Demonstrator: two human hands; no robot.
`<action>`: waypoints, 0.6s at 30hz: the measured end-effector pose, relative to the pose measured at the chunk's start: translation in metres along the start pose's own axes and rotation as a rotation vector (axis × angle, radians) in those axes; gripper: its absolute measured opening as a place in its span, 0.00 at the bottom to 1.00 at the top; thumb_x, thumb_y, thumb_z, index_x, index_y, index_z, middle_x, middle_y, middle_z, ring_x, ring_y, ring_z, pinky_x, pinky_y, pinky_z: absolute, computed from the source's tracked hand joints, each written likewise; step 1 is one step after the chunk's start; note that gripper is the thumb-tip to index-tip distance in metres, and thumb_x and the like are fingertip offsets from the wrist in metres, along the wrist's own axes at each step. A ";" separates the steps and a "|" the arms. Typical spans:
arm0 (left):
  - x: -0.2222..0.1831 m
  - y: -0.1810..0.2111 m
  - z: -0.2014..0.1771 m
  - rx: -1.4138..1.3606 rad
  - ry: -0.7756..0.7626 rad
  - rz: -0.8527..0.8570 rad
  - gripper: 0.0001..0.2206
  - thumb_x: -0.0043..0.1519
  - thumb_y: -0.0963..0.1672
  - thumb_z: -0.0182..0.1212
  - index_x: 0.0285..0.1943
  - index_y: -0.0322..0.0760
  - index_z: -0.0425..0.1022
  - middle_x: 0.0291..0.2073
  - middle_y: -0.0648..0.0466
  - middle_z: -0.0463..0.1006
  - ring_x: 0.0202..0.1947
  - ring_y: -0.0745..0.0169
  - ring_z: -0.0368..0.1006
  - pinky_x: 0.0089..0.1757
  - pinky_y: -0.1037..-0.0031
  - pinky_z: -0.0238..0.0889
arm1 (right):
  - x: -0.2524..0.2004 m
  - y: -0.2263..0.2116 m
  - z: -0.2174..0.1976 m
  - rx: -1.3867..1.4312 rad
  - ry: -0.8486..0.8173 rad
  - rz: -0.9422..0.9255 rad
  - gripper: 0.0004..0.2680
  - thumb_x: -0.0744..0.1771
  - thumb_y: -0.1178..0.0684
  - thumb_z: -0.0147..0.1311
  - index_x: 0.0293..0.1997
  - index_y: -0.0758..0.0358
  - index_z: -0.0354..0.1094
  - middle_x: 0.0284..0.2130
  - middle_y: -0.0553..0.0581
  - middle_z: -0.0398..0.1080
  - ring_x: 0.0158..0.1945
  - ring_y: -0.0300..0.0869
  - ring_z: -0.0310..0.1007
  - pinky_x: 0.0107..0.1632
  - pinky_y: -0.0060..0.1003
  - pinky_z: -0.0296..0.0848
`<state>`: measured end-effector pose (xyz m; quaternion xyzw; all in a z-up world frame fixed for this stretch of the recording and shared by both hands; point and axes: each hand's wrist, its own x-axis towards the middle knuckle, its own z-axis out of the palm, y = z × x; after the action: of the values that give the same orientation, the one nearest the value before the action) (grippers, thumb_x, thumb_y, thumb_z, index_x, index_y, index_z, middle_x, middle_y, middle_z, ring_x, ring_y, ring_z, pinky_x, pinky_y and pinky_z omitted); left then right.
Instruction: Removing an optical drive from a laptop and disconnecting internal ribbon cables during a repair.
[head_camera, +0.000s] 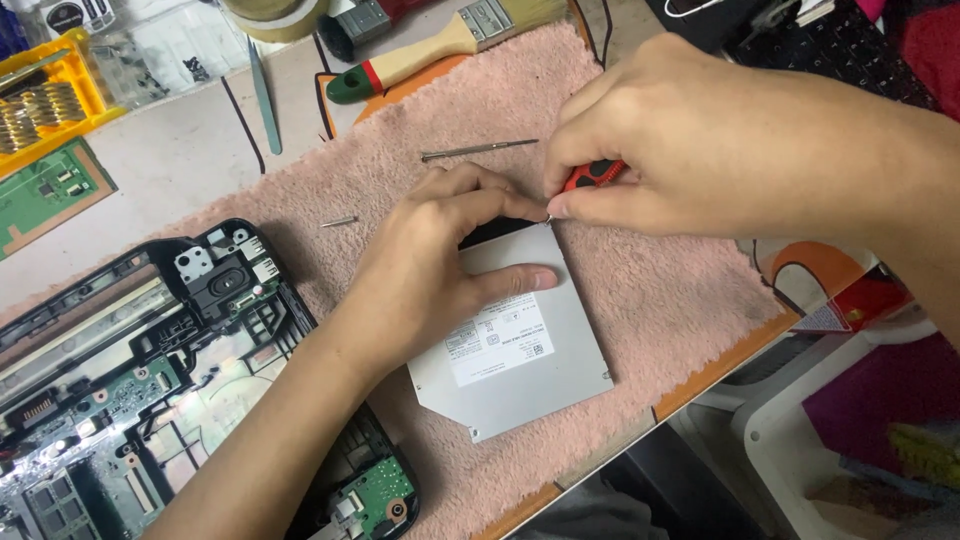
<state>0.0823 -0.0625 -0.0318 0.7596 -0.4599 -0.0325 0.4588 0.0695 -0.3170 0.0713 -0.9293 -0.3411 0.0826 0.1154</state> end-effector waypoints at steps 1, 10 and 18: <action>0.000 0.000 0.000 -0.001 0.000 0.000 0.22 0.62 0.52 0.82 0.62 0.45 0.86 0.56 0.53 0.85 0.60 0.49 0.81 0.63 0.60 0.67 | 0.000 0.000 0.001 0.001 -0.001 0.000 0.04 0.69 0.52 0.64 0.43 0.50 0.86 0.35 0.46 0.87 0.40 0.45 0.85 0.49 0.42 0.78; 0.001 0.000 0.001 -0.010 0.022 0.027 0.22 0.61 0.51 0.84 0.60 0.42 0.86 0.57 0.52 0.86 0.60 0.49 0.83 0.62 0.61 0.71 | 0.005 0.003 0.034 -0.271 -0.067 -0.067 0.04 0.70 0.45 0.67 0.44 0.46 0.79 0.37 0.49 0.79 0.44 0.52 0.82 0.53 0.53 0.79; 0.001 0.001 0.001 0.019 0.016 -0.082 0.26 0.58 0.53 0.88 0.53 0.40 0.75 0.44 0.55 0.85 0.44 0.50 0.81 0.48 0.60 0.70 | 0.002 -0.026 0.026 -0.350 -0.210 0.210 0.08 0.81 0.45 0.45 0.54 0.55 0.64 0.22 0.51 0.72 0.17 0.54 0.71 0.37 0.54 0.77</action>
<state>0.0819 -0.0643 -0.0307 0.7822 -0.4251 -0.0409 0.4536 0.0489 -0.2921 0.0534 -0.9519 -0.2616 0.1301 -0.0927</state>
